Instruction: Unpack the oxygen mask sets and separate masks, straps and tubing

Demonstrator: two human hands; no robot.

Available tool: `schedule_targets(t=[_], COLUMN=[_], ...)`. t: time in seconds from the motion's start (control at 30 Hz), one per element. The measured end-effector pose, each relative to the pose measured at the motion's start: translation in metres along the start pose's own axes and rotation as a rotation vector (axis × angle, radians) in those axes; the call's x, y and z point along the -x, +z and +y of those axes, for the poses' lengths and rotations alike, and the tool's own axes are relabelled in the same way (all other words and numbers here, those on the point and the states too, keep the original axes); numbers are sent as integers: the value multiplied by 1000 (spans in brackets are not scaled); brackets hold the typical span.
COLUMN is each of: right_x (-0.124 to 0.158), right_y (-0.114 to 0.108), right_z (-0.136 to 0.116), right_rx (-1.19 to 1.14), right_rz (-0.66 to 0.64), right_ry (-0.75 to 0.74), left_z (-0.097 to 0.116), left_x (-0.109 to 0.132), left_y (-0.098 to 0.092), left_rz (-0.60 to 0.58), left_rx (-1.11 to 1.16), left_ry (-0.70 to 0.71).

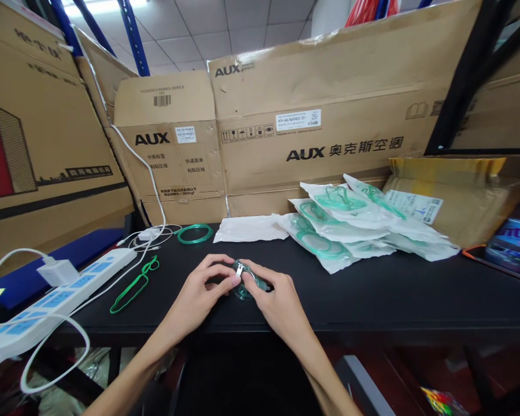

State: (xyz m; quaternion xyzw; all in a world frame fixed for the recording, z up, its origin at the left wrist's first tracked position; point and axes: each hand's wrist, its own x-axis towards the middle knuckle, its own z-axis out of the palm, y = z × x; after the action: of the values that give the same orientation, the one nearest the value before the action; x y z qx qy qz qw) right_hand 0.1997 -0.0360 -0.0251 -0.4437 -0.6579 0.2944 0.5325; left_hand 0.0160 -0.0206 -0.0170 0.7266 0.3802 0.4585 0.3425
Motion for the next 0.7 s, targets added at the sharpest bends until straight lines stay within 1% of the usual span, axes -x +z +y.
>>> schedule_targets(t=[0.23, 0.37, 0.47, 0.6, 0.7], right_x=[1, 1, 1, 0, -1], right_y=[3, 3, 1, -3, -5], right_z=[1, 1, 1, -1, -3], right_rx=[25, 36, 44, 51, 47], right_rz=[-8, 0, -20, -68, -94], right_ry=[3, 18, 23, 18, 8], left_z=[-3, -1, 1, 5, 8], left_x=[0, -1, -1, -1, 0], left_y=[0, -1, -2, -5, -9], left_rz=[27, -1, -20, 10, -73], left_rx=[-9, -35, -109, -217, -283], left_ry=[-4, 29, 83, 176, 280])
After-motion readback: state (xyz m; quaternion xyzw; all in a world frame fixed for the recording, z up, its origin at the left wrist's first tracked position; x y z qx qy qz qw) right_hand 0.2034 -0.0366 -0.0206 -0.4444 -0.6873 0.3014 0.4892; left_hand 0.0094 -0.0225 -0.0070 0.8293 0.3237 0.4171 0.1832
